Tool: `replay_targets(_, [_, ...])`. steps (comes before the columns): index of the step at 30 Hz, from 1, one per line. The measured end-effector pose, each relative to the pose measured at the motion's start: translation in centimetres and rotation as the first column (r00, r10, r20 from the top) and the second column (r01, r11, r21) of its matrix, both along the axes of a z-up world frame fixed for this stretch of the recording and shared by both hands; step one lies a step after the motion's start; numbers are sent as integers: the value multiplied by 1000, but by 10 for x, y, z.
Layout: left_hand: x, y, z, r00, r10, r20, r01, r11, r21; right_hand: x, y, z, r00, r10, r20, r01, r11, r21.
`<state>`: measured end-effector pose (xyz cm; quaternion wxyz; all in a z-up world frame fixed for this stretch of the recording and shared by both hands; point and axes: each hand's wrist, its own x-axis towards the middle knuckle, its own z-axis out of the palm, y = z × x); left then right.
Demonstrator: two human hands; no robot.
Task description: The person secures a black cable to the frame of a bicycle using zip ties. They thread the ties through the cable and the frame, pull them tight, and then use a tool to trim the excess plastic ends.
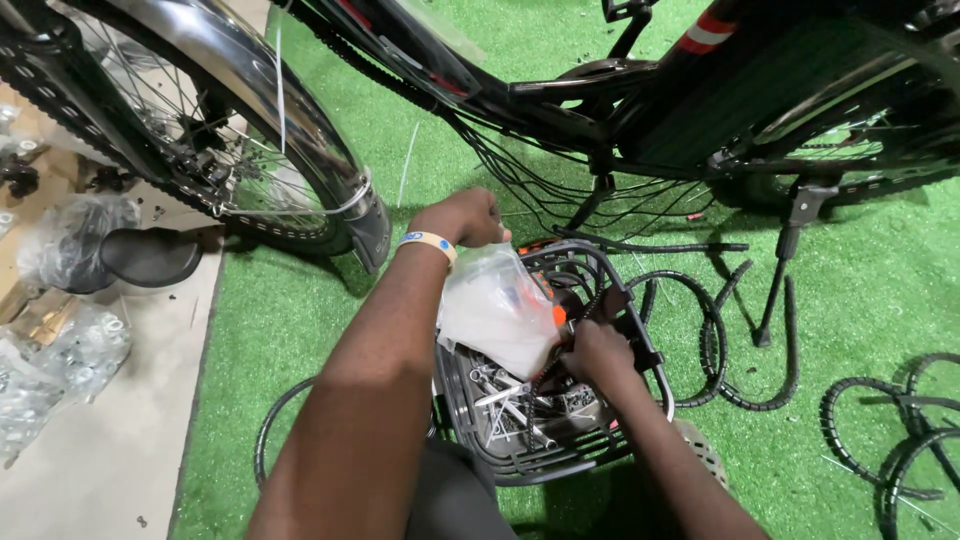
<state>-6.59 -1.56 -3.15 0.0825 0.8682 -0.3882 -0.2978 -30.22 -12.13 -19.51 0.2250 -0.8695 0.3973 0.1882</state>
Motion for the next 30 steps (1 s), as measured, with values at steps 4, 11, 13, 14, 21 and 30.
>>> replay_targets(4, [1, -8, 1, 1000, -7, 10, 7, 1000, -29, 1, 16, 11, 993, 99, -56, -97, 994, 50])
replay_targets(11, [-15, -6, 29, 998, -23, -51, 15, 990, -139, 11, 23, 170, 993, 102, 61, -114, 963, 243])
replay_targets(13, [-23, -4, 41, 996, -45, -79, 31, 984, -176, 7, 21, 207, 991, 66, 118, -90, 972, 215])
replay_targets(14, [-24, -3, 45, 970, -148, -195, 97, 964, -249, 4, 14, 214, 952, -41, 302, -40, 966, 257])
replay_targets(21, [-27, -6, 34, 878, -380, -291, 175, 822, -542, 22, -10, 198, 363, -362, 859, 35, 926, 376])
replay_targets(30, [-14, 22, 48, 956, -158, 248, 233, 921, -312, 39, -3, 202, 379, -657, 651, -8, 701, 713])
